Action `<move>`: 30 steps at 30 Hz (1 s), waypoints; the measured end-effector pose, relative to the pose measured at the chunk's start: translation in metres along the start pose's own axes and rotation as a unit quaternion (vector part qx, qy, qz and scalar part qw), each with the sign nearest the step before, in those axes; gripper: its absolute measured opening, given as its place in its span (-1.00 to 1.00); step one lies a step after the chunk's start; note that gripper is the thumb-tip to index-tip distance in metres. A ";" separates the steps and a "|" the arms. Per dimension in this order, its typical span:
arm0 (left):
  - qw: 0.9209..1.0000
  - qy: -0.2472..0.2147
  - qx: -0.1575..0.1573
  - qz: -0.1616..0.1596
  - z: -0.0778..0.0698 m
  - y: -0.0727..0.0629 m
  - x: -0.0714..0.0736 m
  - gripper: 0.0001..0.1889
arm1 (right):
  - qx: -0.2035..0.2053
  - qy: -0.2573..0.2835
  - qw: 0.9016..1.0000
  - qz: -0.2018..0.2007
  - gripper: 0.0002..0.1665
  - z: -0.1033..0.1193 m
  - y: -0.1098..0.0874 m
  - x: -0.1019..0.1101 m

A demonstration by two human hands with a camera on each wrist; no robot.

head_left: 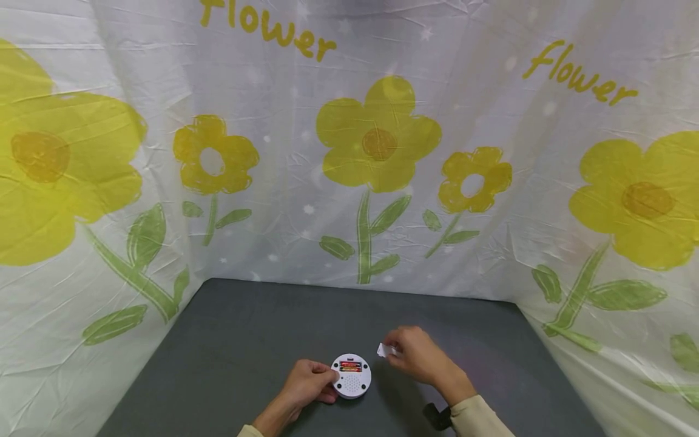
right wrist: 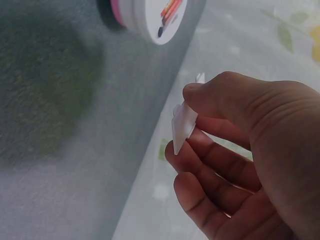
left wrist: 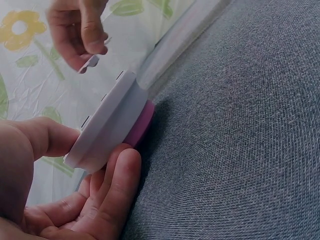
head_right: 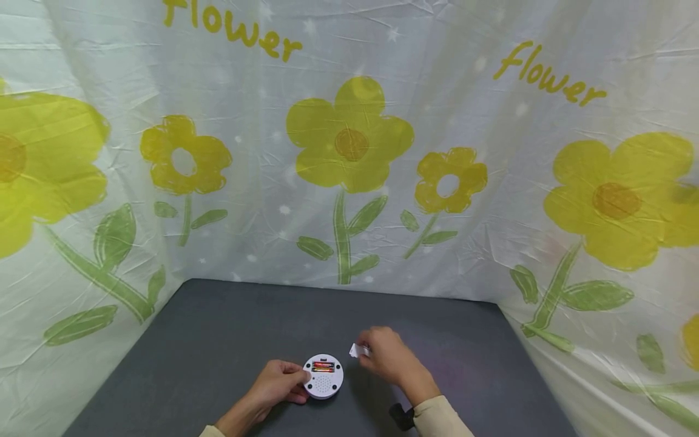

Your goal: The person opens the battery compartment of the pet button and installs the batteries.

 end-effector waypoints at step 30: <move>1.000 0.001 -0.008 0.003 0.002 0.001 0.001 -0.79 | 0.044 -0.007 0.998 0.045 -0.78 0.051 0.036 -0.036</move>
Point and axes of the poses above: each hand's wrist, its own y-axis towards the middle knuckle, its own x-axis out of the back of the hand, z = x × y, the point moved 10 cm from there along y, towards the middle knuckle, and after that the axes turned 4 degrees about -x, right-handed, at the moved point
